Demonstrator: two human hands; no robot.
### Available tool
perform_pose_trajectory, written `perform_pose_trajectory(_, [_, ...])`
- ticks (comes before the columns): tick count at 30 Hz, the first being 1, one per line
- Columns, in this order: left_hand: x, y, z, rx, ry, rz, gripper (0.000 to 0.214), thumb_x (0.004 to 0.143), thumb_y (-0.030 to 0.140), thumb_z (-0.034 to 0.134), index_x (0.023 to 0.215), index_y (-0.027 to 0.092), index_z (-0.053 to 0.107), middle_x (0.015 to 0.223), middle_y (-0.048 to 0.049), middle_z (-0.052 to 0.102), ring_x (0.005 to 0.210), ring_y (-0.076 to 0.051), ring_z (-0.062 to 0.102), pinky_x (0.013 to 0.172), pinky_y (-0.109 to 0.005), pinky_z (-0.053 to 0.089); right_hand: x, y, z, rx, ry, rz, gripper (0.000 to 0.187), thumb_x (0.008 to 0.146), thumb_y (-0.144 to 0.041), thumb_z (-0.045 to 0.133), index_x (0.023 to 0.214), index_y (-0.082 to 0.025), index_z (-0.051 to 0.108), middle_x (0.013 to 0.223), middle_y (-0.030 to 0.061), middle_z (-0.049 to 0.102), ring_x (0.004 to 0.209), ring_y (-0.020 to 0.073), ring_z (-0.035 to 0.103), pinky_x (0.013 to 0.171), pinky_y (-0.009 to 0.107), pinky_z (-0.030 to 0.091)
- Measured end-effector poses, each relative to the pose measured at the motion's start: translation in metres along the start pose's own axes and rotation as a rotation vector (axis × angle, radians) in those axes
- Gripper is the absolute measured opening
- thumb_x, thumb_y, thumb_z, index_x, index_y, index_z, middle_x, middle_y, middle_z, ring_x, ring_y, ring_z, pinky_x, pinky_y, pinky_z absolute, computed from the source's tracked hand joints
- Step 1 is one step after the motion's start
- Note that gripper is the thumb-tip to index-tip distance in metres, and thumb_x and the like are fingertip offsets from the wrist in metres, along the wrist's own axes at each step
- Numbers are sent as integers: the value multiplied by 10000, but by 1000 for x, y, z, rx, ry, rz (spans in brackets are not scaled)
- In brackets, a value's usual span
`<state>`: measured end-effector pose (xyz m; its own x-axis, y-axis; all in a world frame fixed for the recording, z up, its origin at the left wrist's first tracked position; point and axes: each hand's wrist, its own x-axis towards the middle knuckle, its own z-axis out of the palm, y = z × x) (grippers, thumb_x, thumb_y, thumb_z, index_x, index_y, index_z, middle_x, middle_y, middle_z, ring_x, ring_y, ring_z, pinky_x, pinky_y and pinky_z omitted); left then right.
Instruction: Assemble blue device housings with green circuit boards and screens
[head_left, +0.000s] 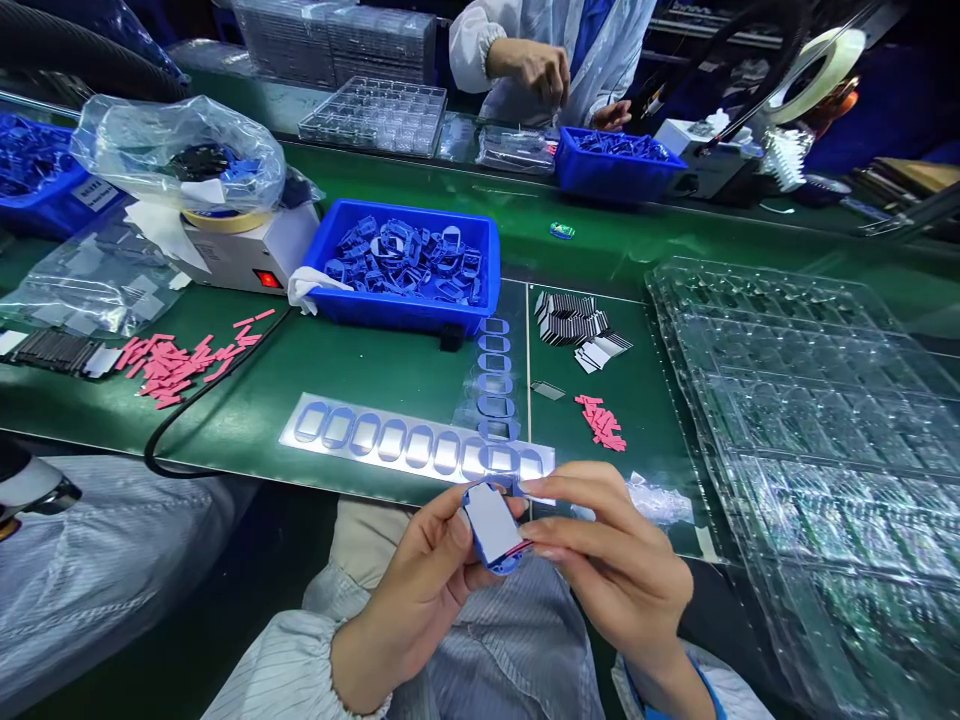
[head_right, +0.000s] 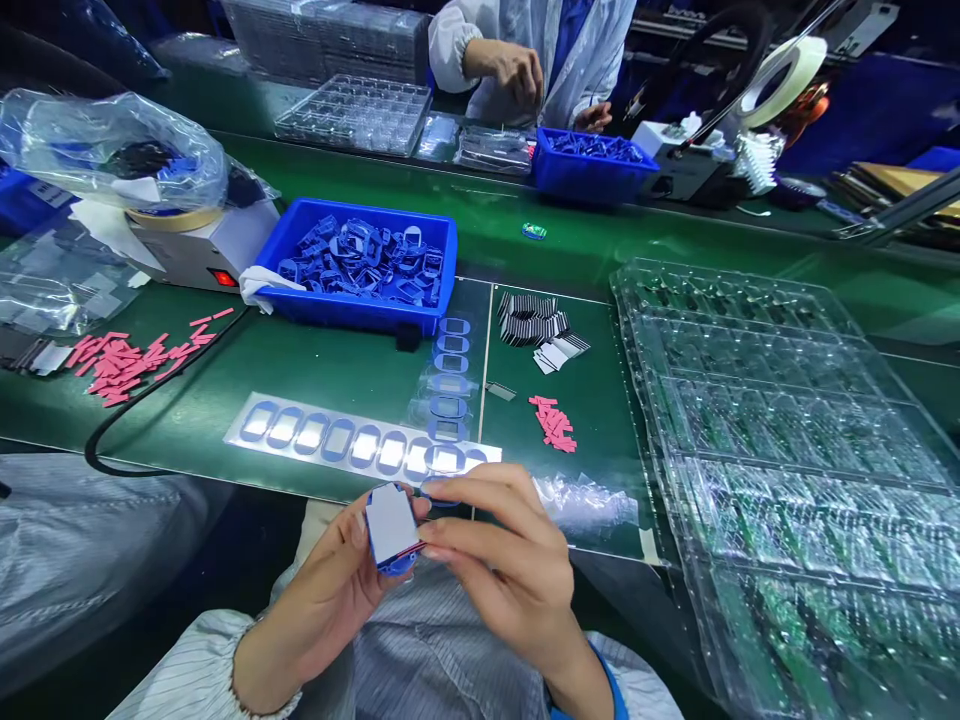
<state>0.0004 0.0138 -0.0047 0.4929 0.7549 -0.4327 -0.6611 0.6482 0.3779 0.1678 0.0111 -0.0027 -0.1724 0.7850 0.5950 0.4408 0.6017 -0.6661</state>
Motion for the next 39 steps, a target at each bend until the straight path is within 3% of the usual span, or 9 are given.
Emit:
perform_pose_trajectory(9, [1, -5, 7, 18, -29, 21, 250, 715, 341, 756, 931, 215, 746, 934, -12, 773, 774, -77, 699, 716, -124, 538, -22, -15, -2, -617, 19, -224, 199, 920, -244, 503, 1009, -210, 678, 1003, 75, 677, 954, 236, 544, 778, 375, 422])
perform_pose_trajectory(13, [5, -8, 12, 21, -38, 87, 230, 684, 306, 784, 902, 245, 749, 915, 0, 781, 769, -76, 704, 685, -110, 521, -27, -17, 7, -421, 152, 9, 323, 913, -329, 522, 1204, -208, 592, 1144, 110, 618, 1003, 266, 547, 795, 418, 441])
perform_pose_trajectory(17, [6, -12, 14, 61, -61, 175, 266, 646, 312, 811, 894, 246, 744, 841, -6, 781, 762, -84, 700, 703, -119, 504, -26, -20, 17, -110, 272, 215, 311, 827, -351, 656, 1117, -239, 631, 1066, 87, 635, 958, 262, 573, 774, 434, 469])
perform_pose_trajectory(24, [10, -30, 4, 199, -61, 370, 285, 686, 377, 771, 953, 294, 712, 923, 12, 776, 840, -109, 702, 754, -144, 511, -25, -20, 19, -48, 278, 162, 287, 824, -240, 663, 1109, -218, 640, 999, 75, 674, 914, 227, 584, 750, 395, 486])
perform_pose_trajectory(27, [12, -26, -11, 428, -85, 518, 302, 789, 383, 674, 1083, 319, 656, 1071, -12, 742, 994, -150, 673, 843, -207, 511, -28, -16, 14, -72, 268, 148, 308, 798, -193, 679, 1103, -217, 648, 994, 76, 674, 901, 226, 594, 741, 396, 493])
perform_pose_trajectory(29, [14, -13, -22, 739, -147, 725, 367, 866, 361, 581, 1227, 296, 576, 1221, -57, 672, 1152, -193, 589, 969, -306, 462, -30, -13, 10, -107, 238, 149, 325, 771, -181, 704, 1090, -222, 655, 981, 76, 678, 893, 230, 601, 737, 403, 500])
perform_pose_trajectory(32, [16, 15, -29, 1344, -467, 1037, 431, 855, 254, 605, 1280, 301, 546, 1331, -64, 596, 1250, -226, 499, 1076, -419, 349, -32, -10, 4, -124, 150, 146, 313, 761, -189, 712, 1068, -221, 657, 938, 69, 687, 872, 226, 613, 722, 393, 516])
perform_pose_trajectory(34, [17, 32, -24, 1535, -607, 1007, 495, 781, 159, 687, 1218, 366, 582, 1253, -18, 654, 1160, -213, 587, 1047, -414, 393, -32, -11, 1, -115, 102, 153, 296, 761, -189, 707, 1050, -217, 652, 904, 57, 691, 853, 218, 621, 711, 382, 522])
perform_pose_trajectory(39, [14, 42, 0, 1435, -553, 582, 442, 700, 60, 726, 1040, 341, 698, 1117, -64, 713, 1041, -272, 670, 964, -434, 478, -32, -15, -6, -198, 29, 150, 201, 751, -205, 703, 945, -210, 648, 818, 24, 700, 785, 197, 638, 696, 366, 492])
